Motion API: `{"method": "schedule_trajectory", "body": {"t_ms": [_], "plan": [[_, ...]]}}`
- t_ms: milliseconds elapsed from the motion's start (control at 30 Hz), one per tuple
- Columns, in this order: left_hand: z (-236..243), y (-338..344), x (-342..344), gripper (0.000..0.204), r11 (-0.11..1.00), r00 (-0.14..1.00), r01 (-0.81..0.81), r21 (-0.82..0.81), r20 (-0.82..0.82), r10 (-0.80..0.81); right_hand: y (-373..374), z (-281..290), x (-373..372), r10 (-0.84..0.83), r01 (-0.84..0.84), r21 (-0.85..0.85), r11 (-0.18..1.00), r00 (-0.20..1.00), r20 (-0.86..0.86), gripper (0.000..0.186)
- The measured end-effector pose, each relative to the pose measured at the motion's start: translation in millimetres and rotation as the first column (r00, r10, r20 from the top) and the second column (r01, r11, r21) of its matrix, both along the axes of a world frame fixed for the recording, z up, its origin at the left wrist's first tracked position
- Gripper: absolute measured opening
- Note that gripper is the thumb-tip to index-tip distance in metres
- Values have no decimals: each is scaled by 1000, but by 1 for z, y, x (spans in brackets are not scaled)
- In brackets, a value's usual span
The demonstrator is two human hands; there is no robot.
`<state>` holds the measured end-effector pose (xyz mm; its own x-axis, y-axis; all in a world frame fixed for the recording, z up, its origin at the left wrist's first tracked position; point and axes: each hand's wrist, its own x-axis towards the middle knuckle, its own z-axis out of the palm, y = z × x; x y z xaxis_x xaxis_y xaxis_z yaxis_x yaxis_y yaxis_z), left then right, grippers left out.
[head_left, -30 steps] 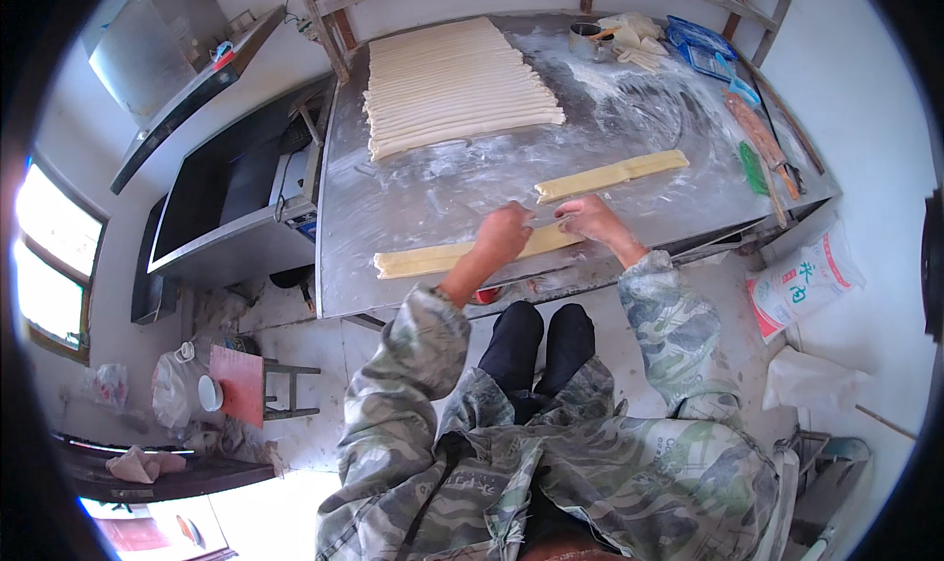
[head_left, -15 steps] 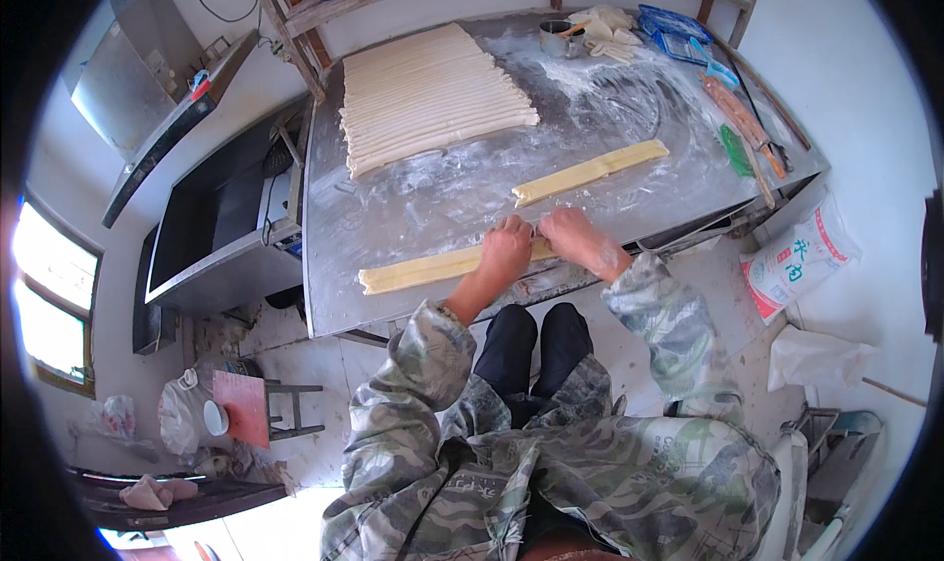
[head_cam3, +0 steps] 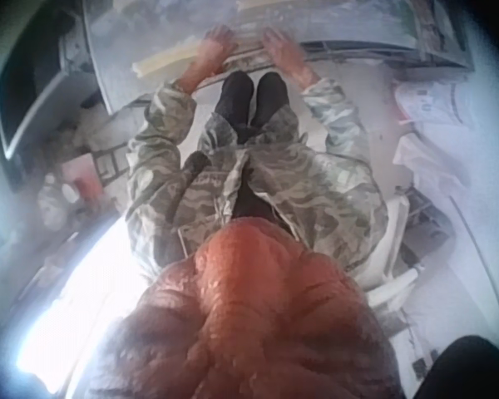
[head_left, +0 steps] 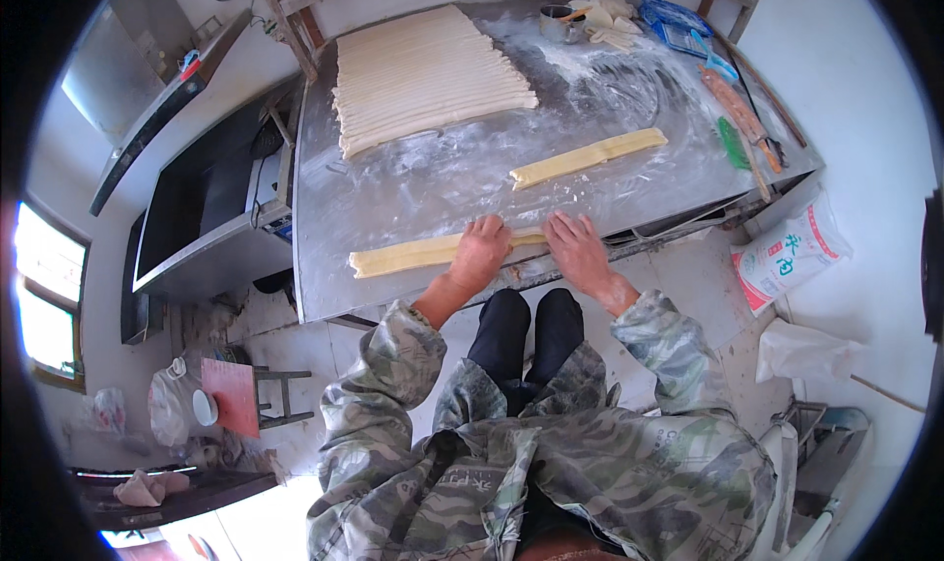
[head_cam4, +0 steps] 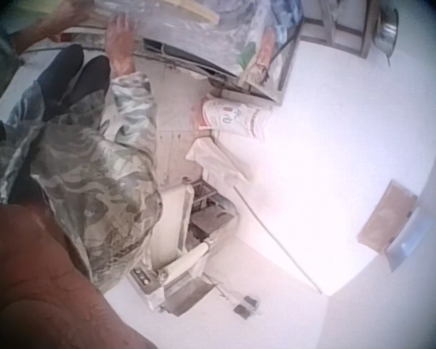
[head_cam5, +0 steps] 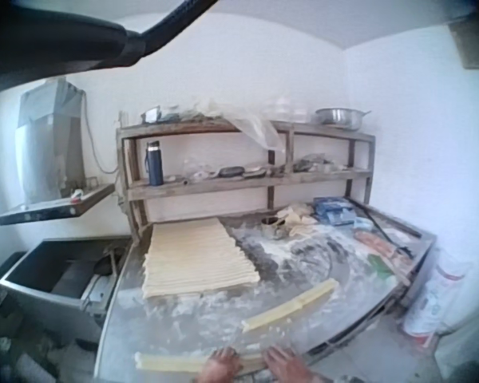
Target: The person rolls out long strips of dough, stacks them on a board, and then cuts the stack into small portions using a cleaver.
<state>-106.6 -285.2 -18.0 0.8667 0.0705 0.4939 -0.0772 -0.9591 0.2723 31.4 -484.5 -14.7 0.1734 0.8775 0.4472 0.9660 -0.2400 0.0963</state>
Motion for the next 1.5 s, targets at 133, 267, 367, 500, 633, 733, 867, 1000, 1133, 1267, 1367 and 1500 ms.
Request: {"method": "schedule_trajectory", "body": {"t_ms": [133, 267, 367, 500, 633, 733, 867, 1000, 1133, 1267, 1367, 1500], "plan": [[-2, 3, -4, 25, 994, 999, 36, 104, -30, -33, 33, -9, -32, 19, -20, -8, 1000, 993, -114, 42], [9, 16, -23, 18, 998, 998, 38, -43, 55, -35, 25, -7, -16, 27, -23, 23, 999, 983, -184, 45], [1, 26, -34, 24, 997, 1000, 22, 77, -21, -20, 38, -12, -33, 14, -10, 22, 1000, 983, -184, 45], [4, 31, -36, 31, 998, 999, 38, 57, -8, -38, 62, -14, -51, 59, -60, 2, 998, 979, -195, 48], [18, 47, -71, 23, 999, 999, -11, -51, 47, 13, 57, -7, -48, 15, -13, 14, 1000, 979, -204, 48], [10, 53, -70, 41, 988, 996, -10, 155, -92, 24, 80, -9, -81, 57, -49, 42, 998, 975, -216, 47], [7, 72, -91, 37, 999, 998, -29, 22, -57, 31, 94, -1, -88, 120, -113, 39, 993, 960, -254, 49], [15, 83, -115, 35, 995, 995, -77, 63, -54, 81, 99, -2, -95, 30, -30, 7, 1000, 976, -216, 49], [11, 92, -116, 38, 993, 991, -49, 104, -119, 61, 125, -5, -132, 99, -100, 5, 995, 977, -189, 55], [22, 121, -154, 29, 993, 992, -120, -5, -35, 120, 117, -11, -115, 84, -91, -26, 996, 973, -217, 57], [14, 122, -153, 33, 988, 989, -86, 128, -108, 100, 147, -13, -153, 114, -117, -5, 993, 975, -189, 54], [23, 133, -174, 38, 997, 990, -82, 0, -114, 82, 156, -5, -154, 169, -171, 9, 985, 965, -202, 52]]}}
